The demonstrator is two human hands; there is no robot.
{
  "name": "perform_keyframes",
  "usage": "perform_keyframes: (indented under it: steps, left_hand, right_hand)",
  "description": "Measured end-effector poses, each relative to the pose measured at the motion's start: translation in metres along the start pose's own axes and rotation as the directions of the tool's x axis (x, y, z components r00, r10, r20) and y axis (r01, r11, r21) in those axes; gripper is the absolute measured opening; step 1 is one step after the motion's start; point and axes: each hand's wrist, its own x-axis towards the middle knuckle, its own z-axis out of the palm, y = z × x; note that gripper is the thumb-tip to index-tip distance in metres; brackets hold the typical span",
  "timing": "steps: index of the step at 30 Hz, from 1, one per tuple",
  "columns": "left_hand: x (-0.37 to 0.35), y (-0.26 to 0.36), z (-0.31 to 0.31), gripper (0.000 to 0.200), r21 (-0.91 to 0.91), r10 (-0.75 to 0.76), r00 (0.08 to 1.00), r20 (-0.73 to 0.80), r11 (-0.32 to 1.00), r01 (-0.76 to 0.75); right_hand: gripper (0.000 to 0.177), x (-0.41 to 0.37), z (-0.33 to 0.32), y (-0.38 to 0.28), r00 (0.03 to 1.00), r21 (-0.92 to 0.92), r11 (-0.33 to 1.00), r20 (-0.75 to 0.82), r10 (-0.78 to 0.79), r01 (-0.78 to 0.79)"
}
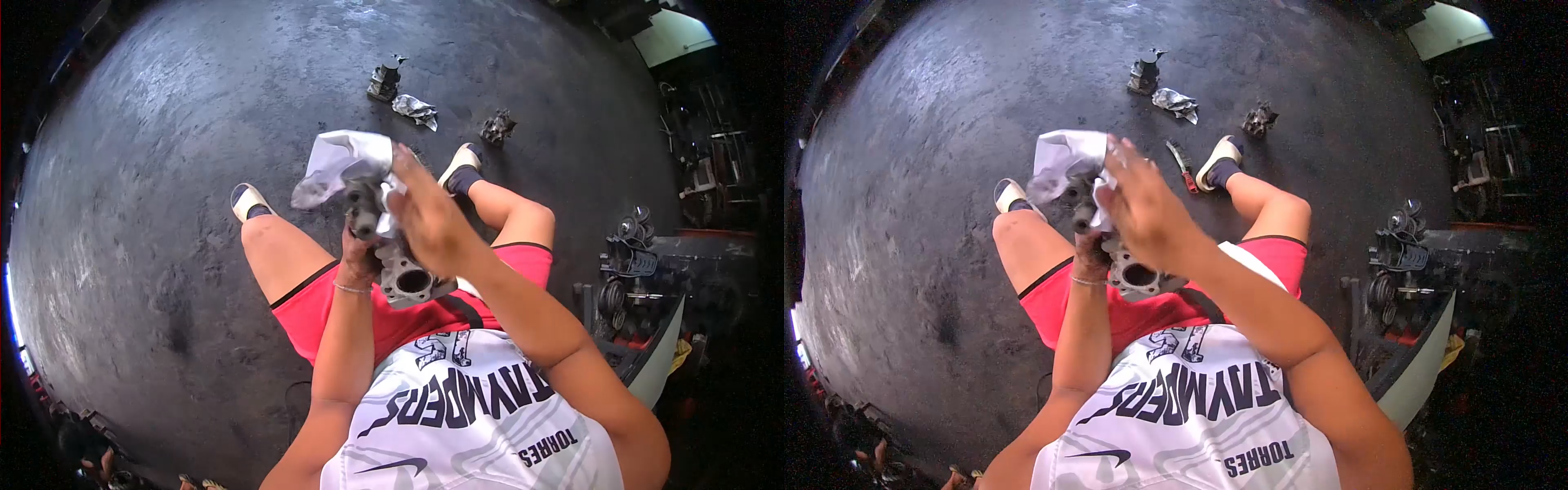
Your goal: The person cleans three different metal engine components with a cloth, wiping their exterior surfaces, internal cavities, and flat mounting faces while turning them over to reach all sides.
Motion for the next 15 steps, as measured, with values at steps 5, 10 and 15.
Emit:
perform_keyframes:
  steps: [5, 10, 15]
  left_hand:
    - [-0.002, 0.013, 0.027, 0.076, 0.112, -0.006, 0.980, 0.200, 0.994, -0.017]
    - [0.000, -0.005, 0.013, 0.074, 0.220, -0.050, 0.994, 0.098, 0.975, 0.028]
    - [0.007, 0.000, 0.018, 0.077, 0.333, -0.029, 0.986, 0.166, 0.943, -0.028]
  right_hand:
    - [0.036, 0.053, -0.034, 0.002, 0.885, 0.249, 0.928, 0.443, 0.147, -0.278]
    - [0.032, 0.050, -0.042, -0.036, 0.780, -0.354, 0.831, 0.608, -0.145, 0.430]
    - [0.036, 0.079, -0.039, -0.002, 0.708, -0.240, 0.970, 0.691, 0.141, 0.040]
